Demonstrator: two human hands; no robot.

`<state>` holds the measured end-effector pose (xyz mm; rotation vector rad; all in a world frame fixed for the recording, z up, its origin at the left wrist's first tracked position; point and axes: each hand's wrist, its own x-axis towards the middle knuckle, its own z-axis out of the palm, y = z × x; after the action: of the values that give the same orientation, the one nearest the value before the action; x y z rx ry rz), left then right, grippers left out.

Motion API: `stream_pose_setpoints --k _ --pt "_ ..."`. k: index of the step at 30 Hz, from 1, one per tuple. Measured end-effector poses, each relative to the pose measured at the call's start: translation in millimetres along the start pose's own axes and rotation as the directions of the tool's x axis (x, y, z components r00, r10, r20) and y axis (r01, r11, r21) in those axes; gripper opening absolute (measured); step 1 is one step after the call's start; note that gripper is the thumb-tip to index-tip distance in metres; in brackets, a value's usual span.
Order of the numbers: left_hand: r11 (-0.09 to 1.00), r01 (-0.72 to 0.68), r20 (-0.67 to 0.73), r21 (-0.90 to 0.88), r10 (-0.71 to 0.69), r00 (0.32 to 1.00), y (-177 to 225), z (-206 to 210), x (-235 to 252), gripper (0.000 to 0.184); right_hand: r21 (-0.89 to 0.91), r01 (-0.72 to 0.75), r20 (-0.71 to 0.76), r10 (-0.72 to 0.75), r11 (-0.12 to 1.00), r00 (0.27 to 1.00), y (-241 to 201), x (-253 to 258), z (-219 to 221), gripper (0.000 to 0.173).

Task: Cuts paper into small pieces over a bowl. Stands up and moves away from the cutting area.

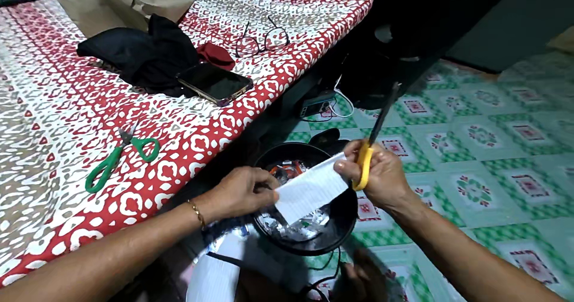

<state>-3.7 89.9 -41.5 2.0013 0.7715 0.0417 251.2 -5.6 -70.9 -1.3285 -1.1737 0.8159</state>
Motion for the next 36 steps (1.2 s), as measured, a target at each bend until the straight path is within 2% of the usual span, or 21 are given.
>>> stream_pose_setpoints --k 2,3,5,7,9,10,12,13,15,17,19,20,21,22,23,26,28,29,31,33,36 --pt "0.997 -0.069 0.107 0.036 0.065 0.992 -3.5 3.4 0.5 0.046 -0.067 0.038 0.096 -0.032 0.997 0.995 -3.1 -6.5 8.7 0.023" --pt "0.994 -0.101 0.147 0.031 0.095 0.984 -3.0 4.4 -0.4 0.049 -0.075 0.054 0.14 -0.043 0.996 0.989 -3.2 -10.0 16.3 0.019" --pt "0.983 -0.182 0.176 0.0 0.18 0.968 -2.2 6.3 -3.7 0.042 -0.081 0.092 0.21 -0.073 0.992 0.975 -3.7 -15.9 32.5 0.015" --pt "0.969 -0.247 0.119 -0.015 0.247 0.962 -5.5 9.0 -4.2 0.034 -0.074 0.141 0.259 -0.118 0.987 0.959 -5.5 -17.8 43.9 0.017" --pt "0.972 -0.236 0.027 -0.022 0.236 0.971 -6.4 7.7 -3.7 0.035 -0.077 0.147 0.249 -0.124 0.986 0.96 -7.0 -14.3 45.7 0.017" --pt "0.974 -0.225 -0.036 -0.035 0.224 0.974 -5.7 6.4 -3.4 0.034 -0.07 0.104 0.219 -0.086 0.992 0.972 -6.4 -11.0 43.0 0.015" --pt "0.964 -0.242 -0.14 -0.106 0.227 0.964 -6.4 4.3 -1.8 0.03 0.034 -0.076 0.155 0.07 0.997 0.985 -7.4 -2.7 35.1 0.017" --pt "0.95 -0.273 -0.148 -0.153 0.251 0.957 -7.1 3.4 -1.3 0.03 0.125 -0.153 0.169 0.131 0.98 0.977 -6.0 0.0 30.5 0.019" --pt "0.914 -0.337 -0.124 -0.227 0.316 0.94 -7.9 4.3 -0.4 0.033 0.273 -0.245 0.304 0.159 0.93 0.939 -3.6 -4.1 26.3 0.018" --pt "0.876 -0.38 -0.105 -0.297 0.366 0.925 -8.5 6.9 -1.0 0.036 0.332 -0.345 0.489 0.153 0.878 0.859 -4.9 -17.8 31.5 0.018" --pt "0.837 -0.386 -0.074 -0.387 0.389 0.918 -9.0 8.5 -2.3 0.035 0.188 -0.423 0.576 0.249 0.886 0.778 -19.2 -29.8 40.5 0.022" --pt "0.823 -0.373 -0.061 -0.428 0.385 0.921 -9.2 8.7 -3.0 0.034 0.043 -0.42 0.6 0.313 0.907 0.736 -30.2 -31.4 44.2 0.016" --pt "0.809 -0.355 -0.045 -0.469 0.379 0.924 -9.7 8.5 -3.3 0.031 -0.068 -0.341 0.635 0.304 0.938 0.71 -35.8 -32.1 46.1 0.017" --pt "0.797 -0.334 -0.035 -0.503 0.368 0.929 -9.8 8.6 -3.4 0.027 -0.118 -0.253 0.672 0.265 0.96 0.692 -37.3 -32.0 47.1 0.019" --pt "0.79 -0.32 -0.027 -0.523 0.36 0.933 -8.5 9.0 -3.5 0.024 -0.143 -0.231 0.713 0.262 0.962 0.651 -40.8 -29.7 46.9 0.019" --pt "0.769 -0.302 0.044 -0.563 0.393 0.918 -6.3 7.4 -5.1 0.026 -0.148 -0.399 0.84 0.328 0.905 0.431 -52.3 -19.7 41.6 0.022" --pt "0.768 -0.309 0.073 -0.56 0.418 0.906 -5.4 7.6 -5.9 0.026 -0.064 -0.516 0.898 0.275 0.854 0.344 -43.4 -20.4 37.9 0.029" --pt "0.77 -0.317 0.079 -0.554 0.428 0.9 -5.3 7.4 -5.9 0.027 0.018 -0.557 0.913 0.214 0.831 0.348 -34.4 -23.8 36.7 0.032" --pt "0.781 -0.33 0.07 -0.53 0.429 0.901 -5.1 6.1 -5.5 0.027 0.153 -0.571 0.885 0.145 0.806 0.442 -23.2 -33.1 36.3 0.033" --pt "0.812 -0.341 0.029 -0.474 0.402 0.915 -3.5 5.3 -5.1 0.027 0.18 -0.54 0.798 0.199 0.822 0.569 -22.4 -40.9 38.4 0.028" --pt "0.902 -0.318 -0.093 -0.291 0.304 0.948 -0.2 4.1 -5.2 0.029 0.172 -0.496 0.643 0.285 0.851 0.711 -7.2 -43.7 34.4 0.015"
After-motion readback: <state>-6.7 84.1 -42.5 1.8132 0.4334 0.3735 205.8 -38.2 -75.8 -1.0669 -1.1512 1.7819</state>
